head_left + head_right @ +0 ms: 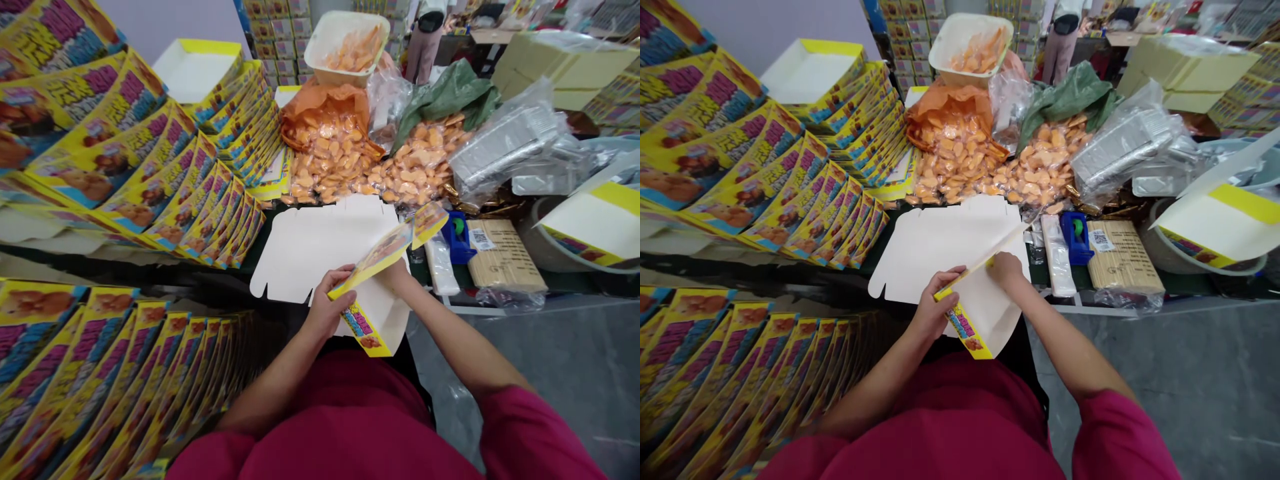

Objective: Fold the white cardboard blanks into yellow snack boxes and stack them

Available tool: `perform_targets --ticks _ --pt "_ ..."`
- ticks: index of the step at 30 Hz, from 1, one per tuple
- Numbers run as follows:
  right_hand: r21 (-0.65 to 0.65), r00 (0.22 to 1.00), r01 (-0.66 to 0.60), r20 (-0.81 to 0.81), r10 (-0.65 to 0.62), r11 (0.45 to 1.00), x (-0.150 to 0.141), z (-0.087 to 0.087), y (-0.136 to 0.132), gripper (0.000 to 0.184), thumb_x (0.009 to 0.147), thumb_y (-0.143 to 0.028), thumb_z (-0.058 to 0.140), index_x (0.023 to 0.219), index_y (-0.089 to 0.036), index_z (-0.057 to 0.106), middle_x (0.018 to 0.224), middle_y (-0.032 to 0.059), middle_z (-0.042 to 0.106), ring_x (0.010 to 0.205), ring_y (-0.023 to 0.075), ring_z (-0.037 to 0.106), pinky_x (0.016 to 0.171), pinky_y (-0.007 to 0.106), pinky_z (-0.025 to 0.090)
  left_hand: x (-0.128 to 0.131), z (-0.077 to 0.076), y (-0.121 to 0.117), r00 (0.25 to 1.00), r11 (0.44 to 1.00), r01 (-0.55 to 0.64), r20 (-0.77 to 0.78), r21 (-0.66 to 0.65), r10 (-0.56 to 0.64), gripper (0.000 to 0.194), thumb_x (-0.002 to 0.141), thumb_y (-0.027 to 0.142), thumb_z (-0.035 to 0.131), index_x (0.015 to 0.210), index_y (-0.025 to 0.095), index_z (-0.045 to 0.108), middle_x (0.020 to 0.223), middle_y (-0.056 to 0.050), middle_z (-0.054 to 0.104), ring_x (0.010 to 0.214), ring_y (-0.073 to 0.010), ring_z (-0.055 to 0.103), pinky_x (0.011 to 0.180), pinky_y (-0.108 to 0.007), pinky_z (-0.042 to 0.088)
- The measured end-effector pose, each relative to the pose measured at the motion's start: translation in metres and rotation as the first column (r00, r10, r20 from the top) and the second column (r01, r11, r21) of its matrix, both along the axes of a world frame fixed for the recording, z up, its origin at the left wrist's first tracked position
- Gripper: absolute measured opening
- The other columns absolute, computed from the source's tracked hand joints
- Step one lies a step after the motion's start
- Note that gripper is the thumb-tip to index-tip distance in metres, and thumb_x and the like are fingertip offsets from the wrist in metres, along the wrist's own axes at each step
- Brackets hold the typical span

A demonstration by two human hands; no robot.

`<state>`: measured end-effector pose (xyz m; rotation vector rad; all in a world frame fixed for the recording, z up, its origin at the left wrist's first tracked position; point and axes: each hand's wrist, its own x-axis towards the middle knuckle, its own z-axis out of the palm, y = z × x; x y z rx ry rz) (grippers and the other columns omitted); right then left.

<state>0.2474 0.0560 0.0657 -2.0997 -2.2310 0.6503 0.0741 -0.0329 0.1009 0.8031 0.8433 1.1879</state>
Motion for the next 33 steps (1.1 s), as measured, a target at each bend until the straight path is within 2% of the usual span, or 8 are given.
perform_targets --ticks 4,8,14,22,26,29,31,33 --pt "-0.012 0.999 0.035 -0.013 -0.035 0.999 0.001 0.012 0.003 0.036 0.090 -0.027 0.048 0.122 -0.013 0.056 0.119 0.0175 0.066 0.109 0.0286 0.062 0.086 0.033 0.045 -0.004 -0.001 0.004 0.998 0.998 -0.054 0.011 -0.013 0.054 0.042 0.057 0.031 0.085 0.090 0.019 0.063 0.131 -0.011 0.057 0.119 -0.0287 0.055 0.095 -0.038 0.045" --pt "-0.076 0.995 -0.067 -0.076 0.061 0.995 0.021 0.025 0.003 0.041 0.082 -0.028 0.058 0.121 -0.016 0.057 0.113 0.0130 0.069 0.097 0.0249 0.066 0.074 0.027 0.046 -0.009 0.002 0.009 0.988 0.988 -0.154 0.031 -0.010 0.154 0.038 0.059 0.030 0.083 0.089 0.020 0.063 0.121 -0.009 0.063 0.115 -0.0288 0.059 0.094 -0.039 0.048" --pt "-0.119 0.980 -0.187 -0.089 0.177 0.975 0.044 0.014 0.000 0.033 0.081 -0.030 0.060 0.111 -0.020 0.066 0.113 0.0070 0.071 0.100 0.0234 0.066 0.076 0.025 0.045 -0.011 0.012 0.011 0.984 0.985 -0.174 0.043 -0.008 0.174 0.036 0.059 0.031 0.084 0.086 0.020 0.062 0.125 -0.010 0.061 0.120 -0.0296 0.056 0.097 -0.040 0.047" --pt "-0.019 0.991 -0.128 0.022 0.128 0.992 0.028 0.016 -0.008 0.031 0.082 -0.024 0.052 0.109 -0.018 0.065 0.103 0.0107 0.073 0.096 0.0273 0.067 0.072 0.028 0.043 -0.011 0.015 0.006 0.988 0.989 -0.151 0.036 0.008 0.150 0.037 0.058 0.030 0.084 0.086 0.020 0.062 0.130 -0.009 0.058 0.121 -0.0277 0.055 0.099 -0.037 0.045" --pt "-0.019 0.990 -0.116 0.074 0.117 0.993 0.020 0.025 -0.011 0.029 0.082 -0.023 0.052 0.109 -0.016 0.063 0.102 0.0125 0.072 0.097 0.0285 0.067 0.074 0.029 0.044 -0.016 0.003 0.009 0.984 0.985 -0.172 0.043 0.015 0.171 0.039 0.059 0.030 0.084 0.089 0.020 0.062 0.126 -0.008 0.061 0.116 -0.0266 0.058 0.094 -0.036 0.047" --pt "-0.031 0.992 -0.101 0.067 0.103 0.994 0.019 0.033 -0.014 0.033 0.083 -0.019 0.051 0.115 -0.014 0.059 0.101 0.0139 0.072 0.096 0.0288 0.067 0.075 0.030 0.045 -0.028 -0.014 0.019 0.982 0.981 -0.186 0.033 -0.050 0.187 0.042 0.059 0.035 0.084 0.091 0.020 0.061 0.099 -0.006 0.069 0.090 -0.0227 0.066 0.081 -0.035 0.051" --pt "-0.038 0.999 -0.047 0.015 0.048 0.998 0.021 0.038 -0.015 0.033 0.086 -0.020 0.050 0.118 -0.013 0.056 0.101 0.0143 0.071 0.096 0.0279 0.067 0.076 0.030 0.046 -0.039 -0.023 0.028 0.972 0.969 -0.231 0.016 -0.086 0.233 0.039 0.062 0.036 0.082 0.090 0.019 0.060 0.085 -0.002 0.068 0.078 -0.0188 0.065 0.078 -0.034 0.050" --pt "-0.039 0.994 0.005 -0.111 -0.010 0.999 0.024 0.043 -0.017 0.032 0.090 -0.022 0.046 0.120 -0.014 0.054 0.100 0.0123 0.071 0.093 0.0248 0.067 0.079 0.031 0.047 -0.048 -0.025 0.036 0.958 0.955 -0.285 0.013 -0.082 0.287 0.033 0.067 0.036 0.079 0.088 0.021 0.059 0.084 0.000 0.068 0.080 -0.0177 0.065 0.080 -0.033 0.049"
